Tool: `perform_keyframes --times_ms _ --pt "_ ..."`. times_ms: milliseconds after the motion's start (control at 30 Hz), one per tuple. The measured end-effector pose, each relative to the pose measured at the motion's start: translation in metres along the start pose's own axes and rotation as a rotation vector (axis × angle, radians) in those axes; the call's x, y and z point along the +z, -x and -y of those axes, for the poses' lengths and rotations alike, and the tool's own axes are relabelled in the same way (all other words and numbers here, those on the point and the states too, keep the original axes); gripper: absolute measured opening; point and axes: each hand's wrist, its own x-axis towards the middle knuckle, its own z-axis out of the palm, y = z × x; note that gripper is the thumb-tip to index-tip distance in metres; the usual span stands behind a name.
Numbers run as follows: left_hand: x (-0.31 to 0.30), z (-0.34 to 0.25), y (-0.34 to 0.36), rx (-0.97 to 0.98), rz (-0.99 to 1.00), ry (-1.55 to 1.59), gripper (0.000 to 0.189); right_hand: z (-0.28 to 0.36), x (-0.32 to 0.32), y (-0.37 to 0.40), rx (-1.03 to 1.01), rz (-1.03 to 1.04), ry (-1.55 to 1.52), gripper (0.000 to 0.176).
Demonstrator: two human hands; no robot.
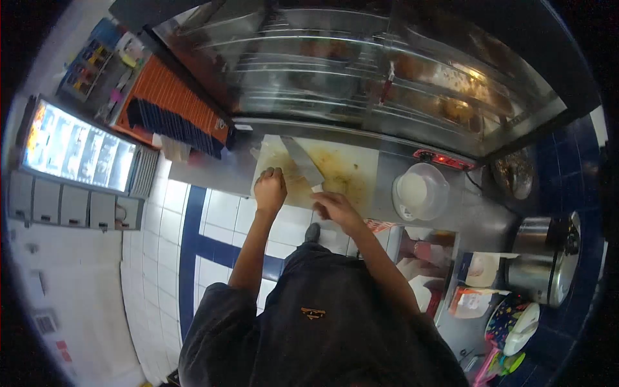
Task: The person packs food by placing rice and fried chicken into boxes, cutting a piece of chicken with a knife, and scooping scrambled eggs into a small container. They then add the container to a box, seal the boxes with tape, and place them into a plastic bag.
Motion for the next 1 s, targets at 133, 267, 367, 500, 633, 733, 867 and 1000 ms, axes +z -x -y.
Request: perform_keyframes --times_ms 133,267,367,500,633,733,867,1000 --pt "-0.043 -0.019 -0.021 -0.009 0.002 0.182 0.009 -0.029 0.048 -0.108 0.074 0.076 -0.307 0.024" --pt "-0.081 -0.048 -0.015 0.145 -0.02 0.284 0.007 -0.006 0.062 -0.132 -0.138 -0.105 -0.518 0.03" --pt "-0.081 -0.065 -0.007 0.157 0.08 0.414 0.004 0.023 0.048 -0.093 -0.115 -0.101 -0.568 0.048" --pt "-0.085 -0.099 -0.011 0.267 0.15 0.696 0.003 0.078 0.037 -0.016 -0.15 -0.059 -0.603 0.08" --pt "-0.091 -0.136 -0.021 0.488 0.201 0.751 0.003 0.071 0.002 0.008 -0.248 -0.097 -0.676 0.079" --pt "-0.09 -0.163 -0.023 0.658 0.228 0.719 0.008 0.07 -0.024 0.031 -0.223 0.016 -0.662 0.081" --pt "-0.086 -0.194 -0.021 0.849 0.115 0.695 0.003 0.058 -0.049 0.06 -0.266 0.113 -0.8 0.082" --pt "-0.083 -0.219 -0.011 0.831 0.28 0.754 0.004 0.059 -0.069 0.085 -0.228 0.045 -0.803 0.076"
